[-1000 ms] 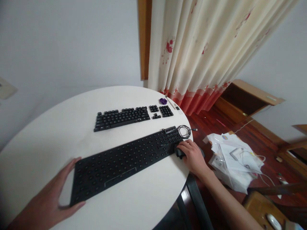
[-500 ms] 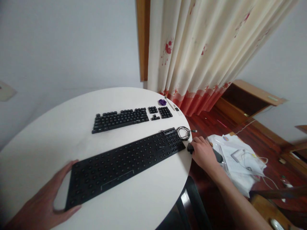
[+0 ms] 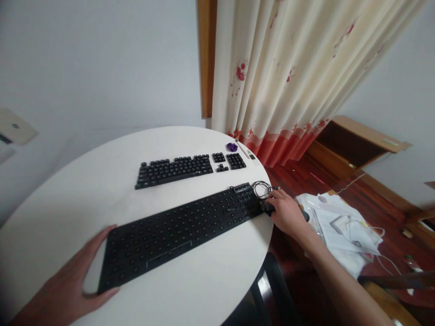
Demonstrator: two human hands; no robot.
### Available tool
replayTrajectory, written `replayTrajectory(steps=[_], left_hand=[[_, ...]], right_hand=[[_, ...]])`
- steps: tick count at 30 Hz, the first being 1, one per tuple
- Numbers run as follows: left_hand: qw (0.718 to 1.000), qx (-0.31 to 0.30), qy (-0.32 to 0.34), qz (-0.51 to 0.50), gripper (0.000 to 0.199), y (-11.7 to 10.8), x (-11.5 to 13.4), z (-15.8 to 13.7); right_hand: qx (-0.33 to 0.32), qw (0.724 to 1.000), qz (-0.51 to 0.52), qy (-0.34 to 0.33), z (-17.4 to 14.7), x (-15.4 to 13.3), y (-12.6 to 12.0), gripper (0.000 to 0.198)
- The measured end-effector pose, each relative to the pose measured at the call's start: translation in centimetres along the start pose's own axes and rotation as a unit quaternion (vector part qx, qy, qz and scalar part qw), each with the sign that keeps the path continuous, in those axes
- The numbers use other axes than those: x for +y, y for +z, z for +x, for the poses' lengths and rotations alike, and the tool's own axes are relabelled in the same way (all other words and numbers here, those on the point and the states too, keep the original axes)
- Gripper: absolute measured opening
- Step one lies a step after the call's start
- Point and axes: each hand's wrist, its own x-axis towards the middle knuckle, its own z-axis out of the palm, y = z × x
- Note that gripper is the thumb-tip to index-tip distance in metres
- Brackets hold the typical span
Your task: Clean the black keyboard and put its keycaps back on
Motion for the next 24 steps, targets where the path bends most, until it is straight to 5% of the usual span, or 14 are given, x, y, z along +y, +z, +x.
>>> replayTrajectory(steps=[4,7,12,17,24], left_hand=[[1.000,0.007,0.005,0.005,0.101,0.0,0.0,0.0],[1.000,0.002,0.007,0.010,0.100,0.0,0.0,0.1],[1.000,0.004,0.004,0.005,0.103,0.0,0.0,0.0],[1.000,0.009,-0.003,0.003,0.106,0.0,0.0,-0.1],[1.000,-0.005,0.001,0.004,0.105,-0.3,0.3,-0.1]], right_hand=[[0.052,0.998,0.036,-0.027,1.3,-1.1,0.6,0.054],[0.027,0.997,0.033,-0.061,2.5,-1.9,1.2,0.056],[0.019,0.996,-0.067,0.049,3.4,-0.3,0.3,0.034],[0.082,0.993,-0.022,0.087,3.1,1.0,-0.9,0.038],[0.016,0.998,0.053,-0.021,2.6,-1.5,1.1,0.055]])
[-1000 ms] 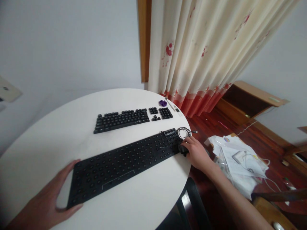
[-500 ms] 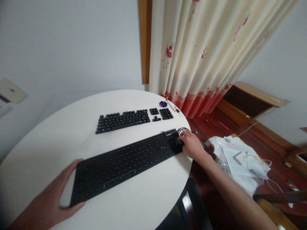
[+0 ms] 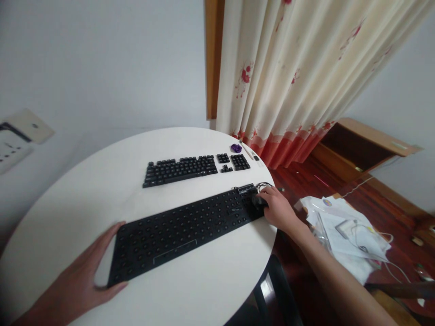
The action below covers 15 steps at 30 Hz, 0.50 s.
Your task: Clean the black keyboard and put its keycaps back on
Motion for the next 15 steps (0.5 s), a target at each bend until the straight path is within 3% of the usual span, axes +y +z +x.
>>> replayTrajectory(steps=[3,6,8,15], left_hand=[[1.000,-0.002,-0.005,-0.002,0.105,-0.1,0.0,-0.1],[1.000,0.001,-0.003,-0.008,0.107,0.0,-0.1,-0.3],[1.000,0.005,0.000,-0.012,0.109,0.1,-0.2,-0.4],[1.000,0.002,0.004,-0.014,0.111,-0.1,0.0,-0.5]], right_hand=[[-0.027,1.000,-0.008,-0.013,-0.1,0.4,0.3,0.055],[0.020,0.999,-0.026,0.028,0.4,0.5,-0.2,0.048],[0.054,0.998,-0.018,0.018,1.1,-0.6,-0.3,0.050],[-0.001,0.978,0.044,-0.204,4.4,-11.7,2.8,0.060]])
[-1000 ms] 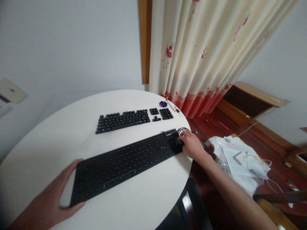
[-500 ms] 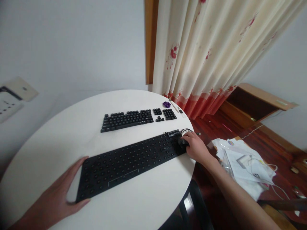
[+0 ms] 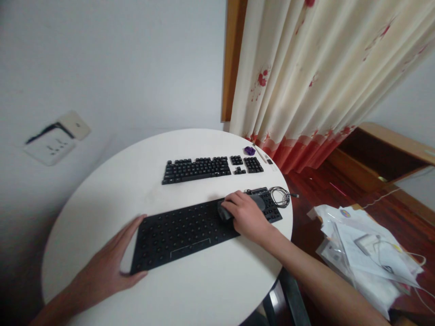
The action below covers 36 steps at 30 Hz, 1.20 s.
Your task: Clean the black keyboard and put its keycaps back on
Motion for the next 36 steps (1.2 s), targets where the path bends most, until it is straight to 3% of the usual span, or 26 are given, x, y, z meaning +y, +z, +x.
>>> replayTrajectory(steps=[2,4,7,13,17,21,26,28,32,34,36], left_hand=[[1.000,0.000,0.003,-0.001,0.112,0.0,0.0,-0.1],[1.000,0.000,0.003,-0.003,0.111,-0.1,0.0,-0.1],[1.000,-0.001,-0.002,-0.006,0.111,-0.2,0.2,-0.1],[0.999,-0.022,-0.020,-0.015,0.116,-0.6,0.8,0.0],[0.999,-0.033,-0.028,-0.027,0.117,-0.7,0.9,-0.2],[0.998,-0.031,-0.032,-0.047,0.118,-0.8,1.0,-0.4],[0.997,-0.038,-0.031,-0.060,0.120,-1.0,1.2,-0.4],[0.997,-0.036,-0.031,-0.063,0.122,-1.0,1.2,-0.4],[0.997,-0.022,-0.020,-0.069,0.125,-0.9,1.3,-0.5],[0.997,-0.017,-0.014,-0.073,0.126,-0.9,1.3,-0.6],[0.997,-0.014,-0.012,-0.078,0.126,-0.9,1.3,-0.6]], right_hand=[[-0.034,0.998,-0.010,-0.046,1.4,-1.5,1.3,0.053],[-0.059,0.996,-0.036,-0.050,1.9,-1.6,1.8,0.045],[-0.070,0.993,-0.091,0.018,0.8,0.5,1.0,0.040],[-0.069,0.965,-0.181,0.178,-3.8,6.7,-2.8,0.035],[-0.024,0.957,-0.189,0.218,-4.2,7.6,-3.2,0.032],[-0.008,0.964,-0.153,0.219,-1.9,3.8,-1.0,0.029],[-0.025,0.984,-0.091,0.154,2.2,-4.4,2.9,0.036],[-0.033,0.993,-0.044,0.106,3.7,-7.7,4.2,0.038],[-0.052,0.997,-0.006,-0.065,6.3,-13.5,6.4,0.029],[-0.068,0.987,-0.020,-0.147,7.0,-15.5,7.2,0.020],[-0.080,0.980,-0.034,-0.181,7.2,-16.3,7.4,0.015]])
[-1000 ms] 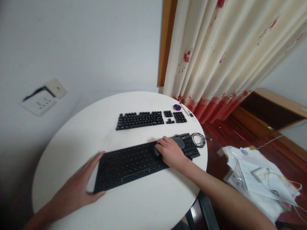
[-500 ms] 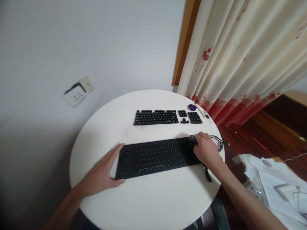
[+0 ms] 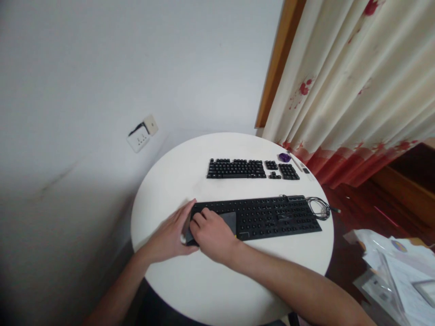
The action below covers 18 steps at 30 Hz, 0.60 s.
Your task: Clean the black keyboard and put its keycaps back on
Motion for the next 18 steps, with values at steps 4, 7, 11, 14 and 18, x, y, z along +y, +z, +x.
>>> replayTrajectory(steps=[4,7,11,14,18], left_hand=[[1.000,0.001,-0.002,-0.008,0.127,-0.1,0.0,0.0],[1.000,-0.004,-0.007,-0.012,0.125,-0.2,-0.1,-0.1],[1.000,-0.006,-0.005,-0.025,0.125,-0.4,0.1,-0.1],[0.999,-0.008,-0.007,-0.030,0.126,-0.6,0.2,-0.1],[0.999,-0.009,-0.016,-0.031,0.133,-0.6,0.3,-0.1]], right_hand=[[-0.005,0.999,-0.001,0.035,-2.1,1.9,-0.7,0.024],[-0.010,0.993,-0.009,0.117,-5.5,5.3,-1.8,0.037],[-0.007,0.968,-0.056,0.246,-8.7,9.1,-3.2,0.046],[0.026,0.964,-0.046,0.261,-8.2,9.0,-3.6,0.050],[0.037,0.992,0.019,0.122,-4.3,5.0,-2.6,0.050]])
